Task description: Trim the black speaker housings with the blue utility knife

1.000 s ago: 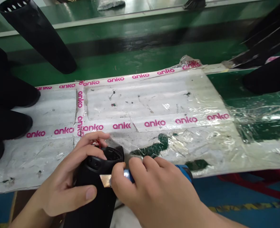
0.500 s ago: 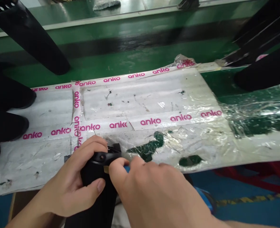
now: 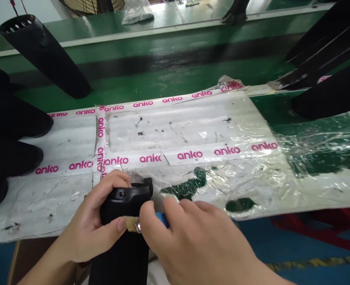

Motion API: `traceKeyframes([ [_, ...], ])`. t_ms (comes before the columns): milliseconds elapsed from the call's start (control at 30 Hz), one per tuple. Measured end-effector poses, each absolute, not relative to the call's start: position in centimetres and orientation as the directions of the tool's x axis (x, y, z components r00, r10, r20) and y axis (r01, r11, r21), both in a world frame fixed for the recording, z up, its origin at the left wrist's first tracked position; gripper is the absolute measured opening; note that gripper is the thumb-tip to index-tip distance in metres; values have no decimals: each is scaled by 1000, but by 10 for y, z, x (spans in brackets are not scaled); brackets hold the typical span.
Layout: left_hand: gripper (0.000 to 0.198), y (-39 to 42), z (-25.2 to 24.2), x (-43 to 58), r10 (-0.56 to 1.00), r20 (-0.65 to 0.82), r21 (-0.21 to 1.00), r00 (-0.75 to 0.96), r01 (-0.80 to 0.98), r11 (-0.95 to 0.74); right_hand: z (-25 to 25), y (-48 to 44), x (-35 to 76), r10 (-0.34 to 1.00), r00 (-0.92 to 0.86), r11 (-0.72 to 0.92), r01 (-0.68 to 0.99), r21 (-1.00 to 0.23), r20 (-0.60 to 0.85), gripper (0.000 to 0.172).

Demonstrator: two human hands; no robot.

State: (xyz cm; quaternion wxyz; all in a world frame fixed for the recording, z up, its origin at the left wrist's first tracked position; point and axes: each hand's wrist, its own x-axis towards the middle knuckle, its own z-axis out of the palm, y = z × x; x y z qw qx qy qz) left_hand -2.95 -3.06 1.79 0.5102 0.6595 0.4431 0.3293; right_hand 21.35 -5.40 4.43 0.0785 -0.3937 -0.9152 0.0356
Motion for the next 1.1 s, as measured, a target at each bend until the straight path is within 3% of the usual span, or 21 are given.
traceKeyframes([
  [200,25,-29,20,-26,921,0,969,391,227,-96,31,-43,195,740,-647,671,728,-138,184,38],
  [367,20,-28,22,-23,931,-12,964,366,251,-87,35,-38,196,734,-664,680,716,-160,145,36],
  [600,19,-26,27,-20,927,-28,962,374,264,-77,38,-37,195,747,-654,664,728,-172,118,48],
  [833,18,-29,21,-24,917,-25,957,399,276,-94,45,-44,194,794,-606,598,791,-130,-32,51],
  [967,23,-30,24,-21,909,-40,944,415,315,-102,49,-42,193,782,-620,617,784,-71,-58,47],
  [1100,23,-27,32,-12,894,-64,910,443,394,-130,55,-33,201,764,-644,637,760,-129,-20,39],
])
